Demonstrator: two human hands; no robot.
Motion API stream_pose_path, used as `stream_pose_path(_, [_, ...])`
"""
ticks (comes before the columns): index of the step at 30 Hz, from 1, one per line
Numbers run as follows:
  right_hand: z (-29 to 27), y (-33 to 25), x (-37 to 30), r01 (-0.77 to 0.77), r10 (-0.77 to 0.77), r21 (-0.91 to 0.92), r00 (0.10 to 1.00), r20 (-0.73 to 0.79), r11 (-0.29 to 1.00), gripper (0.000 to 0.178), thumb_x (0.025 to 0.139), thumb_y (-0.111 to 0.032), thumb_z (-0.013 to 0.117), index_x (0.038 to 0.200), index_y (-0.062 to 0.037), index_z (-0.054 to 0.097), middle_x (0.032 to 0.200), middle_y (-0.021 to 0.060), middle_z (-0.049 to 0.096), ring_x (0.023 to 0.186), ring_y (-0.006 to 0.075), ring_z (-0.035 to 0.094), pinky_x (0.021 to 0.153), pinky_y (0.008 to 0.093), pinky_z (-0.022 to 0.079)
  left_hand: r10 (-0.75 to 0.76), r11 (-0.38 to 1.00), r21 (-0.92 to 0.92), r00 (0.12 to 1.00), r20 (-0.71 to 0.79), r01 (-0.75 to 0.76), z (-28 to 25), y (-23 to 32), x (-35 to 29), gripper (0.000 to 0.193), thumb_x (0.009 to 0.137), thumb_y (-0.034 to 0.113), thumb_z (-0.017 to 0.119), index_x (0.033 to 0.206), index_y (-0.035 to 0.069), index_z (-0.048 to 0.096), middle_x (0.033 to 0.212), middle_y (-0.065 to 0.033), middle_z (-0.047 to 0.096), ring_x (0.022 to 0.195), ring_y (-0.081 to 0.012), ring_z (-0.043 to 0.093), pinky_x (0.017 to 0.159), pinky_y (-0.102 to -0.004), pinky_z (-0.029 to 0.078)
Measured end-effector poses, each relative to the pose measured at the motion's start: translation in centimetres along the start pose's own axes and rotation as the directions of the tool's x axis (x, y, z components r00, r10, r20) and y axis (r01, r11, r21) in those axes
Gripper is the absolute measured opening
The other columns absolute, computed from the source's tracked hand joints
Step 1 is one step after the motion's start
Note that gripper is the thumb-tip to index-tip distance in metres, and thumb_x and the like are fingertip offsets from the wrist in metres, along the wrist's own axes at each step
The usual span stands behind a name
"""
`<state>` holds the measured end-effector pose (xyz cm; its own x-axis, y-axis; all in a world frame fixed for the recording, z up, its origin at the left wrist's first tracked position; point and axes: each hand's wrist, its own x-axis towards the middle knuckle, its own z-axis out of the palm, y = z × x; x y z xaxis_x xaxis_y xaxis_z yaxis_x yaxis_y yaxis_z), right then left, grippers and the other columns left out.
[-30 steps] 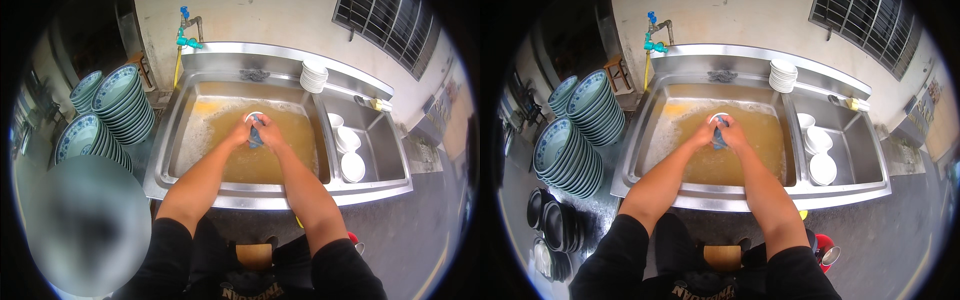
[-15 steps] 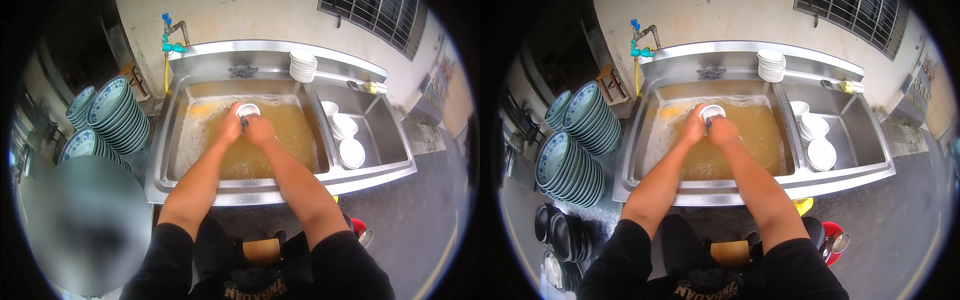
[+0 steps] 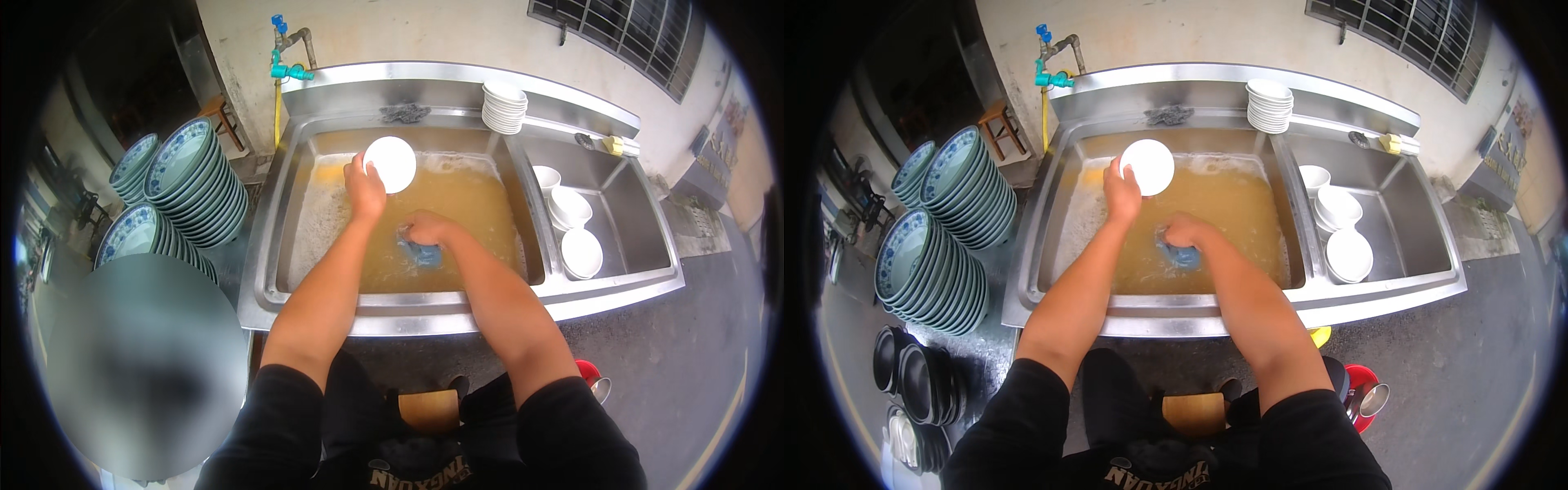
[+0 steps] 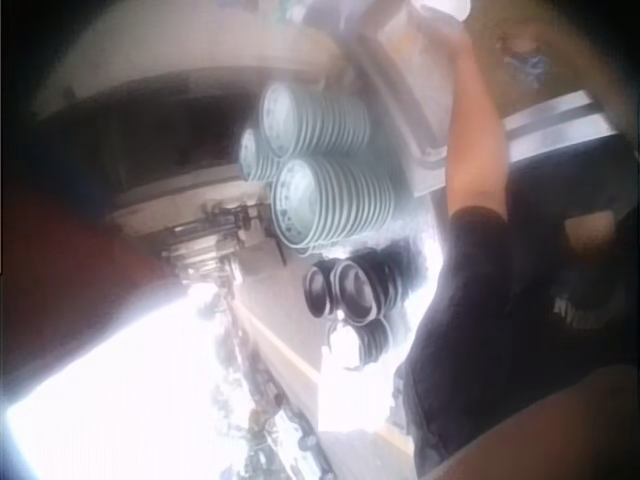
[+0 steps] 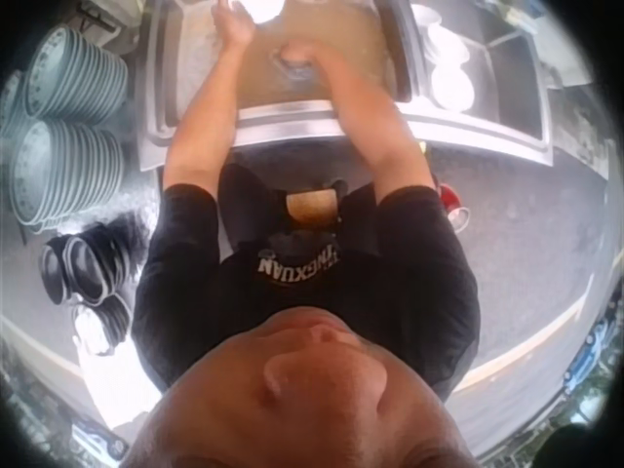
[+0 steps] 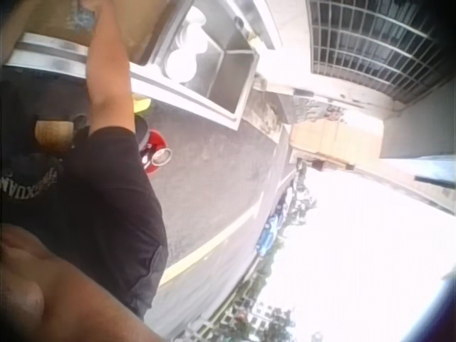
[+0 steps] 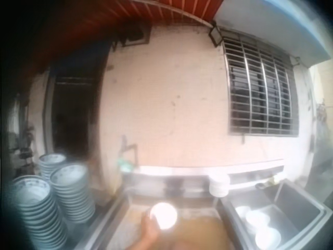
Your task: The person washes white bowls one at a time in a double-basin stainless steel sink using a blue sponge and soapy water. They scrub each bowl, rinse it, and place it in the adjacent clean basin. Stacks of clean bowls and plates are visible nearby.
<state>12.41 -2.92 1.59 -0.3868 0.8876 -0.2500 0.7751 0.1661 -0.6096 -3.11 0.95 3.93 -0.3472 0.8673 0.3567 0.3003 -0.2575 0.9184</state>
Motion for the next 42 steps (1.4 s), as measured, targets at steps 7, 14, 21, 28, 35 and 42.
stream_pose_path(7, [-1.6,-5.5,-1.9,0.536,-0.177,0.192,0.561,-0.808,0.822,0.020,0.092,-0.019,0.065,0.106,-0.0036,0.063,0.118,0.0188,0.060,0.108,0.0375,0.058,0.096,0.0441,0.046,-0.612,0.452,-0.539,0.687,0.392,0.710,-0.9,-0.7,1.4,0.029,0.106,0.014,0.038,0.126,0.001,0.054,0.113,-0.0177,0.063,0.089,-0.0268,0.070,0.063,-0.0304,0.061])
stream_pose_path(14, [-2.2,-7.0,-3.3,0.280,-0.532,-0.458,0.327,-0.781,0.844,0.026,0.089,-0.019,0.070,0.115,-0.0141,0.071,0.144,0.0132,0.049,0.132,0.0375,0.045,0.108,0.0458,0.039,-0.263,0.327,-0.397,0.486,0.833,0.858,0.5,-0.2,-2.2,0.025,0.105,0.025,0.052,0.123,0.009,0.058,0.118,-0.0045,0.067,0.103,-0.0152,0.068,0.085,-0.0316,0.061])
stream_pose_path(21, [-5.8,-2.5,-2.5,0.457,0.079,0.630,0.768,-0.636,0.628,0.027,0.098,-0.029,0.064,0.106,-0.0047,0.072,0.109,0.0087,0.069,0.093,0.0213,0.065,0.083,0.0358,0.053,-0.190,0.531,-0.122,0.258,0.947,0.839,-0.6,1.8,-2.4,0.019,0.101,0.007,0.051,0.118,0.003,0.056,0.090,-0.0104,0.065,0.056,-0.0066,0.055,0.044,-0.0155,0.045])
stream_pose_path(28, [-6.1,-3.7,-3.6,0.300,0.198,0.907,0.909,-0.366,0.295,0.038,0.100,-0.043,0.059,0.113,-0.0080,0.064,0.088,0.0032,0.066,0.073,0.0145,0.061,0.063,0.0326,0.050,-0.239,0.556,-0.181,0.364,0.900,0.812,-0.2,1.5,-2.5,0.020,0.099,0.011,0.057,0.117,0.001,0.056,0.084,-0.0112,0.064,0.053,-0.0091,0.053,0.041,-0.0191,0.038])
stream_pose_path(35, [-5.7,-4.4,-4.3,0.197,0.183,0.801,0.917,-0.355,0.566,0.051,0.086,-0.036,0.075,0.125,-0.0052,0.063,0.111,0.0094,0.067,0.097,0.0195,0.062,0.083,0.0360,0.050,-0.213,0.973,-0.017,0.920,0.329,0.231,1.0,-0.3,-2.1,0.025,0.100,0.021,0.060,0.108,-0.003,0.059,0.090,-0.0169,0.068,0.078,-0.0273,0.066,0.068,-0.0398,0.053])
stream_pose_path(42, [-3.6,-0.1,-2.0,-0.067,0.138,0.228,0.940,-0.312,0.971,0.035,0.080,-0.009,0.065,0.115,-0.0045,0.063,0.103,0.0189,0.071,0.093,0.0319,0.069,0.079,0.0436,0.054,0.141,0.938,0.202,0.844,0.518,-0.281,0.6,0.2,-3.3,0.013,0.089,-0.001,0.063,0.099,0.007,0.059,0.098,-0.0180,0.068,0.091,-0.0367,0.065,0.079,-0.0427,0.051])
